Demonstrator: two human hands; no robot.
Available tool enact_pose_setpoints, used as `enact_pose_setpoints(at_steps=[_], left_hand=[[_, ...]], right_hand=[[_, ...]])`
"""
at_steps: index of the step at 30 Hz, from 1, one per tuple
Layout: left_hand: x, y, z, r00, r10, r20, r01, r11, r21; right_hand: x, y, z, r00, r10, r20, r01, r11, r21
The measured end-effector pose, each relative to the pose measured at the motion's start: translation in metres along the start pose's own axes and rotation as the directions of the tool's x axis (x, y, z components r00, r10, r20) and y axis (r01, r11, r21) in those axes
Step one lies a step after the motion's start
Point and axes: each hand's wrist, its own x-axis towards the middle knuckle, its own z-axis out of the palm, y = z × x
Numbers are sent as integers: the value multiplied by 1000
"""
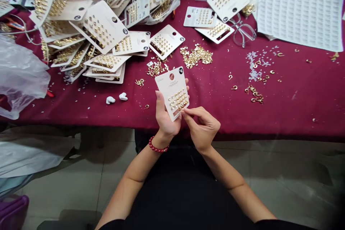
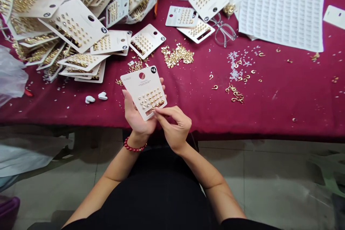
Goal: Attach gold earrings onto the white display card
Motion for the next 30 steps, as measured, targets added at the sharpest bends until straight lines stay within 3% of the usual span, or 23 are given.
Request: enact_pose_setpoints(at_steps=[10, 15, 20, 25, 30], left_hand=[[0, -1, 3, 994, 56, -94, -59, 998, -32], [-2, -2, 3, 996, 61, -67, -60, 998, 13], [-2, -3, 4, 995, 54, -85, -53, 999, 10], [-1, -6, 7, 991, 89, -96, -91, 996, -17], [-1, -7, 9, 990, 99, -103, -108, 991, -78]], right_hand=[[-2, -3, 7, 997, 72, 22, -73, 995, 75], [-3, -2, 9, 997, 53, -56, -49, 997, 62], [-2, 1, 11, 995, 101, -24, -98, 990, 105], [-3, 3, 14, 993, 98, -70, -94, 994, 56], [-4, 2, 15, 991, 136, -5, -135, 986, 100]])
